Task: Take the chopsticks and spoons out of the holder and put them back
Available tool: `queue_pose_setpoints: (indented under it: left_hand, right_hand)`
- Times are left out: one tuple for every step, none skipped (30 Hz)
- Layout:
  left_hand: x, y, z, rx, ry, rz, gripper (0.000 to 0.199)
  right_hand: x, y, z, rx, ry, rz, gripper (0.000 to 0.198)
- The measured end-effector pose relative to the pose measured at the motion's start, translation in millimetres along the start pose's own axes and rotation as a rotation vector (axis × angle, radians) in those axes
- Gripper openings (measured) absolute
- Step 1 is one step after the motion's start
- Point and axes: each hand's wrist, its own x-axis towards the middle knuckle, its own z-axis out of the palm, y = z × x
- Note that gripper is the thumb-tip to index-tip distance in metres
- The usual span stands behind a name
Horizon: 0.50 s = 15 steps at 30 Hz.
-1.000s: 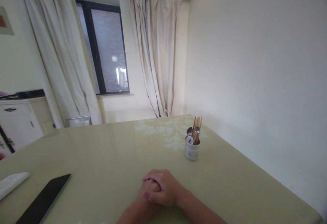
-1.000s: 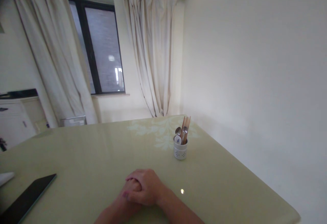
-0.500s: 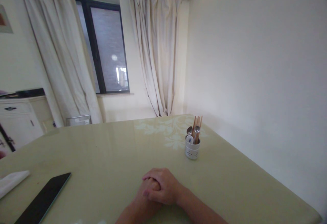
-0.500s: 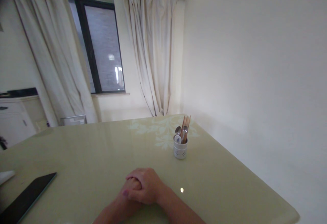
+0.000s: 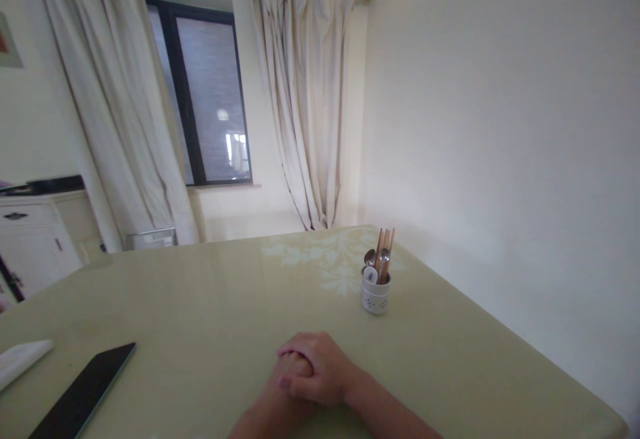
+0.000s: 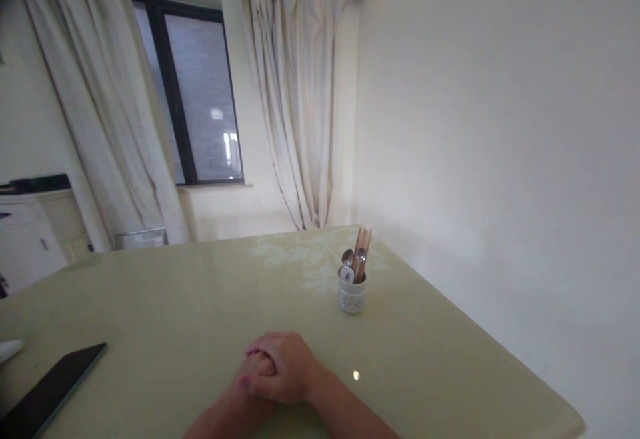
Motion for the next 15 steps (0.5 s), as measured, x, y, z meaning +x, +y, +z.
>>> queue_pose_setpoints:
  left_hand:
    - [0, -1, -1, 0.011, 0.004, 0.011, 0.038]
    - [-1, -1, -3, 0.025, 0.002, 0.027, 0.035]
    - [-1, -2, -7, 0.039, -0.001, 0.038, 0.029]
    - [-2, -4, -12, 0.055, 0.001, 0.04, 0.021]
    - [-2, -6, -18, 0.074, 0.008, 0.033, 0.016]
    - [-2, -9, -24, 0.092, 0.026, 0.018, 0.021]
    - [-2, -13, -30, 0.109, 0.055, -0.003, 0.029]
    - [-2, -17, -35, 0.12, 0.094, -0.027, 0.035]
    - [-1, -22, -39, 0.126, 0.131, -0.045, 0.038]
    - [-1, -26, -42, 0.125, 0.156, -0.059, 0.039]
    - [0, -30, -43, 0.118, 0.173, -0.072, 0.039]
    - [0, -33, -44, 0.111, 0.186, -0.085, 0.038]
    - [1, -35, -44, 0.106, 0.192, -0.095, 0.038]
    - [1, -37, -43, 0.103, 0.194, -0.101, 0.038]
    - [0, -37, -43, 0.101, 0.193, -0.102, 0.037]
  right_hand:
    - [0, 1, -1, -0.023, 0.002, -0.022, 0.075]
    - [0, 2, -4, -0.048, 0.019, -0.058, 0.08]
    - [-1, 3, -8, -0.067, 0.057, -0.103, 0.085]
    - [-2, 4, -13, -0.077, 0.128, -0.148, 0.089]
    - [-4, 6, -20, -0.08, 0.237, -0.184, 0.089]
    - [-5, 8, -28, -0.082, 0.384, -0.205, 0.087]
    - [-7, 11, -37, -0.089, 0.568, -0.205, 0.082]
    - [-9, 14, -46, -0.11, 0.772, -0.187, 0.076]
    - [-11, 18, -56, -0.136, 0.976, -0.153, 0.071]
    - [-13, 23, -66, -0.154, 1.162, -0.104, 0.067]
    - [-15, 28, -75, -0.156, 1.31, -0.042, 0.066]
    - [-16, 35, -83, -0.136, 1.424, 0.036, 0.064]
    - [-18, 42, -90, -0.092, 1.503, 0.123, 0.064]
    - [-19, 49, -95, -0.034, 1.556, 0.214, 0.066]
    - [-20, 58, -100, 0.031, 1.588, 0.3, 0.068]
